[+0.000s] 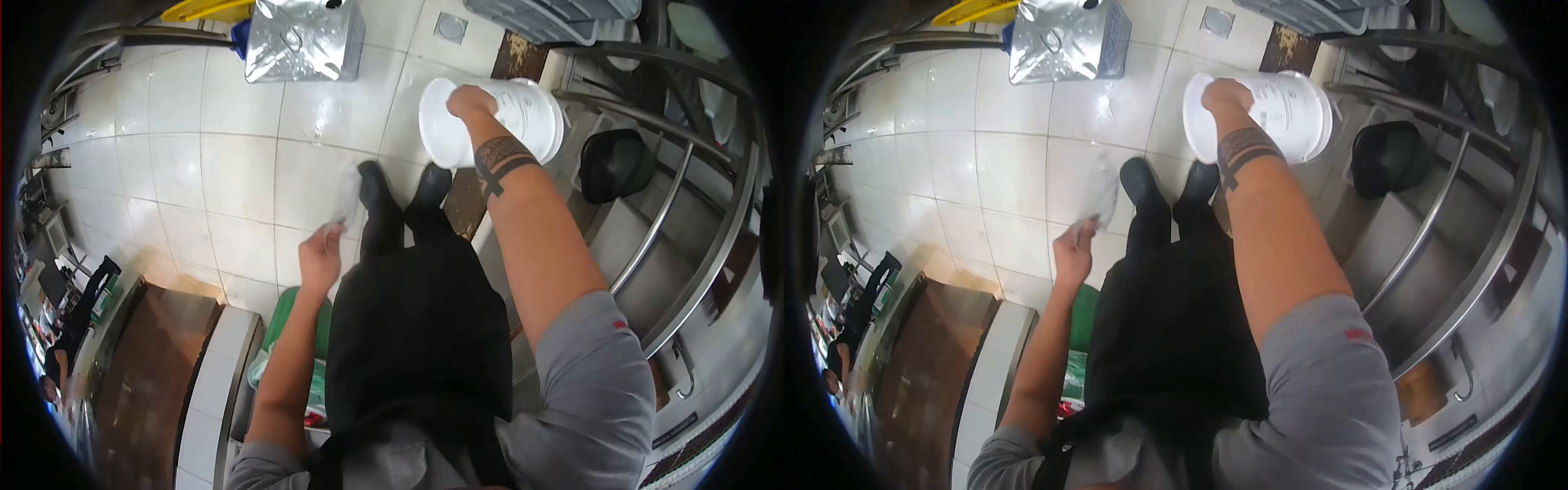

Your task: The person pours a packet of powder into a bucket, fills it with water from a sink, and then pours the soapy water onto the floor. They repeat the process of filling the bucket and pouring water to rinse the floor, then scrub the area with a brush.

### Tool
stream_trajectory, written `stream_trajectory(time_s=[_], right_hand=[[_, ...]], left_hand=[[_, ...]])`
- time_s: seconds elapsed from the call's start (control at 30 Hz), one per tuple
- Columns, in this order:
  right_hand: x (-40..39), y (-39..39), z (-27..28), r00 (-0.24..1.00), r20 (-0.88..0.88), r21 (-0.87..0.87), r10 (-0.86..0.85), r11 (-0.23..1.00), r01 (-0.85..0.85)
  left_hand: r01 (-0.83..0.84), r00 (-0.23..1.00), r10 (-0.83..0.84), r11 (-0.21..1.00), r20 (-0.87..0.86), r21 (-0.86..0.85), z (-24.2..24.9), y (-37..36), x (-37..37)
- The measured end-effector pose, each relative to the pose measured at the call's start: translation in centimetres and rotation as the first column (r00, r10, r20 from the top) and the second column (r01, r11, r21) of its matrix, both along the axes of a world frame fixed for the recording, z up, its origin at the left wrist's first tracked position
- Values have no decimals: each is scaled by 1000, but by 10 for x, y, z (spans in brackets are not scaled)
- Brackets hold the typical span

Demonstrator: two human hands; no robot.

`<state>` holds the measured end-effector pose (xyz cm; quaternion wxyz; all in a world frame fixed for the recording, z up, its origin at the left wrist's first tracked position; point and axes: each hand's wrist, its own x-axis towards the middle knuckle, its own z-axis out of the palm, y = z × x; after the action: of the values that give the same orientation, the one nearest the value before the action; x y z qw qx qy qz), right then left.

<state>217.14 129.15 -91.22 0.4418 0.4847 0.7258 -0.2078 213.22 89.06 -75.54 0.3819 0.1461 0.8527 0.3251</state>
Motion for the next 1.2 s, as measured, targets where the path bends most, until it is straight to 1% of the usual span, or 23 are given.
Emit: stream_trajectory(time_s=[0.07,0.13,0.2,0.23,0.27,0.3,0.33,0.37,0.4,0.43,0.47,0.5,0.53,0.6,0.7,0.77,0.8,0.87,0.97,1.07,1.1,1.13,1.2], right_hand=[[-1,-17,-13,996,-44,-75,-77,994,74],[14,-32,-18,992,-106,-38,-70,997,67],[54,-17,-21,936,-316,164,-153,963,213],[84,3,-34,914,-359,225,-189,933,282],[124,22,-54,884,-463,461,-64,834,302],[149,41,-46,888,-450,591,-93,715,374],[160,59,-22,954,-253,692,-161,659,295],[186,69,-20,934,-334,713,-129,613,340],[219,91,-45,932,-337,702,-131,624,342],[256,113,-81,668,-475,98,-573,720,688],[277,121,-101,317,-254,-525,-914,406,748],[274,109,-93,417,-331,-478,-847,531,699],[264,100,-80,410,-330,-483,-850,526,700],[233,77,-42,541,-487,-397,-686,726,562],[166,8,40,513,-713,-306,-478,871,385],[138,-41,55,507,-835,-79,-211,960,269],[131,-62,50,526,-849,78,-45,974,211],[111,-83,63,669,-742,69,37,997,21],[108,-107,23,672,-735,96,89,995,-27],[120,-124,14,647,-759,77,65,997,-9],[128,-130,15,580,-810,133,85,990,41],[132,-133,26,573,-814,147,94,988,47],[143,-144,52,434,-900,99,-35,955,281]], left_hand=[[-33,996,28,997,-79,-66,-17,-15,1],[-30,994,23,998,-104,-61,-22,-22,3],[-90,995,83,985,-59,-146,-28,-25,3],[-109,992,102,989,-69,-105,-36,-31,5],[-104,993,97,988,-73,-110,-43,-32,7],[-126,989,119,989,-86,-83,-49,-32,10],[-147,985,141,987,-97,-60,-53,-34,13],[-147,985,140,986,-100,-76,-56,-35,16],[-136,989,129,986,-73,-97,-61,-35,17],[-121,992,117,986,-44,-116,-64,-33,19],[-119,992,114,985,-46,-128,-63,-28,21],[-88,996,84,980,-29,-178,-58,-18,22],[-56,998,53,974,-17,-221,-53,-8,22],[-38,999,31,979,-38,-198,-37,4,27],[8,999,-15,981,-35,-193,-5,16,23],[38,999,-37,972,11,-233,16,24,27],[45,999,-44,975,10,-219,23,29,32],[-4,999,1,998,-49,-64,35,34,39],[-6,998,-3,986,-55,-168,49,43,42],[-13,997,4,993,-77,-120,60,51,49],[-21,1000,18,991,-24,-135,71,59,49],[-18,999,14,993,-33,-120,75,61,51],[35,997,-36,999,-71,-15,83,64,55]])
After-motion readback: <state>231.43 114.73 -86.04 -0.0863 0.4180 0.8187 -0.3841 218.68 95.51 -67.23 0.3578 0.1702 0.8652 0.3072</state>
